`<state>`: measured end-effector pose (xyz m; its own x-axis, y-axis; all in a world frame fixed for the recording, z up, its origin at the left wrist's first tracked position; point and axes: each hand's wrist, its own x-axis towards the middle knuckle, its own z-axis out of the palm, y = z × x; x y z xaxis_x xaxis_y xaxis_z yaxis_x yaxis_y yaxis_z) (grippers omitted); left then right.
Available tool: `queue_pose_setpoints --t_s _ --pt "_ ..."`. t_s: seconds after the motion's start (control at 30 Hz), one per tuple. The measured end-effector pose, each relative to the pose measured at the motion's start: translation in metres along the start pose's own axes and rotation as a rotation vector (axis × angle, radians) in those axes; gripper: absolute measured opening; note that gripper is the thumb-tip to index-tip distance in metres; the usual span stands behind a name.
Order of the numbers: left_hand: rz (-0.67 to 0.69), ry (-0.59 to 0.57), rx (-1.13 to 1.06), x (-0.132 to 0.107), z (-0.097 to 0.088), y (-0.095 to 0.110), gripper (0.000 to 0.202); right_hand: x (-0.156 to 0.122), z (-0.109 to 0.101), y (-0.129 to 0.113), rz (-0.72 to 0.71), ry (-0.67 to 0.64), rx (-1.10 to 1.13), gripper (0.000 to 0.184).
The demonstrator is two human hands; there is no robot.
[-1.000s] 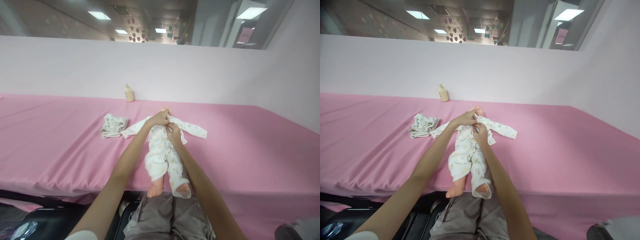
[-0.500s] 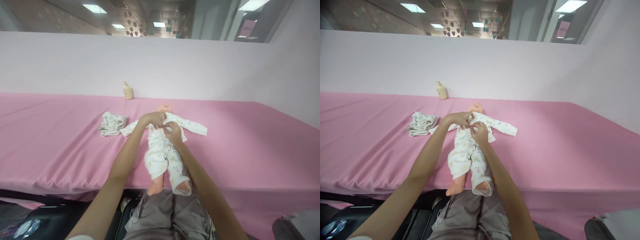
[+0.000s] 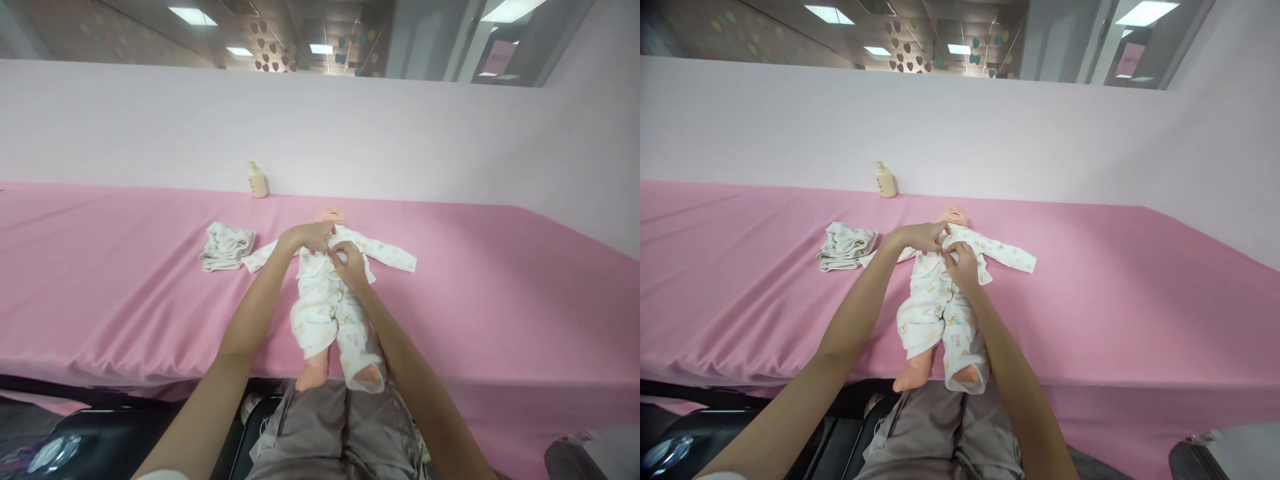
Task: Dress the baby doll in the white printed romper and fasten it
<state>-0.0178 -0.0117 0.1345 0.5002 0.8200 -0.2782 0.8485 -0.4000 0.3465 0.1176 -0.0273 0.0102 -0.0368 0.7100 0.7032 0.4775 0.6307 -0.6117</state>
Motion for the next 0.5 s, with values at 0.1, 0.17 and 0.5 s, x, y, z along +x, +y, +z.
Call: queue_pose_setpoints --t_s 0.1,0.17,0.5 --pt "0.013 0.01 0.039 0.0001 0.0006 0.0017 0.063 -0.0014 0.0011 0.0001 -0.024 -0.008 -0.024 0.006" --pt "0.036 0.033 0.081 0.0017 0.0018 0.0015 0.061 -0.0023 0.0023 0.0004 -0.036 -0.002 -0.036 0.007" --pt "0.114 0.128 0.063 0.001 0.0025 -0.0035 0.052 -0.001 -0.0026 -0.0078 0.011 0.108 0.069 0.008"
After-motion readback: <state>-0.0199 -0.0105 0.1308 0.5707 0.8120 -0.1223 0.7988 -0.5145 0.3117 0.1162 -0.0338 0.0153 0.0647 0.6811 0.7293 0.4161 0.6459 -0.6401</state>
